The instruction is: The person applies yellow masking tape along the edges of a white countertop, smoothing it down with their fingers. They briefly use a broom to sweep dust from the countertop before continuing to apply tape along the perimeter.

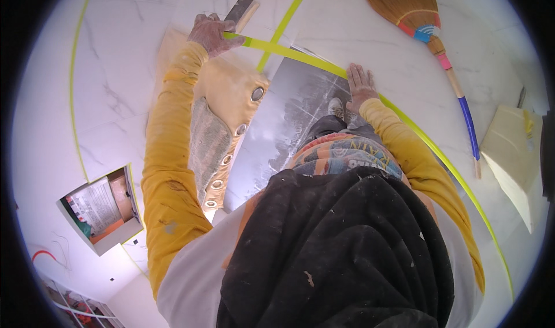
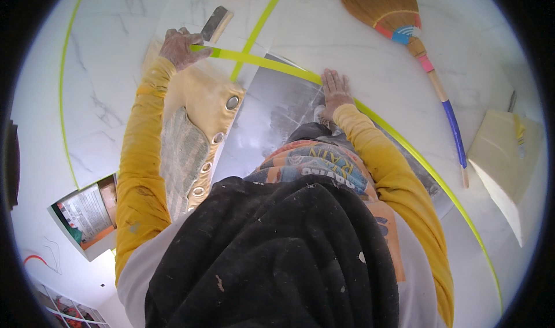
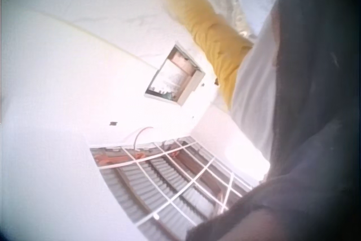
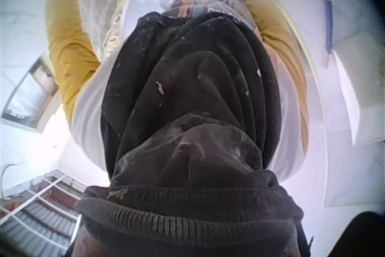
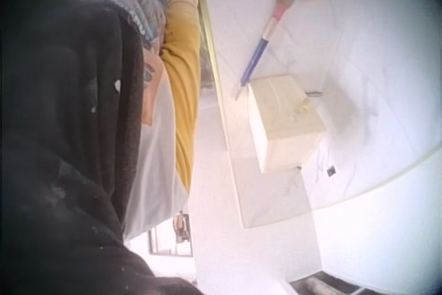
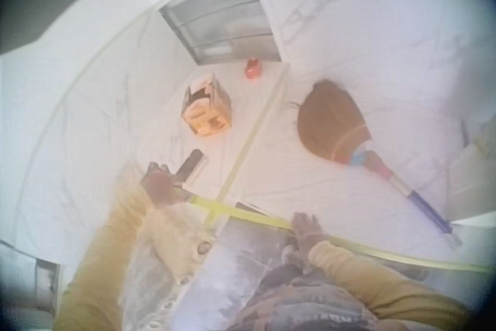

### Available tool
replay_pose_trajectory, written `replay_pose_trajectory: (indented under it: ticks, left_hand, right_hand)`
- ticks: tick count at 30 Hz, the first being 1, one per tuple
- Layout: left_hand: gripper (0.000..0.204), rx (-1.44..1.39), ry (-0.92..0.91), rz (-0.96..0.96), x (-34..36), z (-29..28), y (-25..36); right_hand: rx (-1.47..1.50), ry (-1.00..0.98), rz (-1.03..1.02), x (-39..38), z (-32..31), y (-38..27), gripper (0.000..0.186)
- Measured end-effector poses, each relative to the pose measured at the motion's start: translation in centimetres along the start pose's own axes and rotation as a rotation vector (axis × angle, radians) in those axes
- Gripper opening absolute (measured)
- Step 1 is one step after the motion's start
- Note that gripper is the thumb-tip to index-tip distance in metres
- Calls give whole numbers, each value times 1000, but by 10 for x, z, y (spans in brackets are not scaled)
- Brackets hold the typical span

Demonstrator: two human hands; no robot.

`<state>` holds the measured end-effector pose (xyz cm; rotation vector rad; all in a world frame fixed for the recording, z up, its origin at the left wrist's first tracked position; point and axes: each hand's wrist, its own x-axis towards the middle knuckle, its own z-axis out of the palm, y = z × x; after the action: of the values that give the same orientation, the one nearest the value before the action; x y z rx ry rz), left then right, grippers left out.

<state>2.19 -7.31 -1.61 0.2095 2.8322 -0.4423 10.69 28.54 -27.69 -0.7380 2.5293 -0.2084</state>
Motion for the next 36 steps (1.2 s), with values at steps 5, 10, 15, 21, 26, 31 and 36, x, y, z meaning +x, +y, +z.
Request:
replay_pose_trajectory:
  ticks: [5, 10, 15, 21, 26, 31, 36]
  left_hand:
    - [43, 35, -20, 75, 16, -19, 25]
    - [36, 61, 26, 177, 35, -5, 24]
    - [33, 92, 60, 301, 47, 5, 11]
    - [31, 65, -22, 354, 61, 19, -5]
    - [31, 19, 57, 466, 69, 26, -12]
    - [33, 27, 8, 439, 70, 29, -20]
    - [33, 15, 61, 486, 70, 30, -20]
  right_hand:
    - [6, 59, 14, 4, 9, 3, 109]
    - [67, 300, -88, 19, 24, -18, 84]
    - [270, 722, -385, 41, 25, -82, 68]
    - [349, 863, -129, 54, 11, -111, 62]
    - [380, 895, -246, 62, 0, -121, 68]
    - [439, 939, -213, 58, -9, -129, 65]
    - [423, 751, -106, 84, 5, -136, 72]
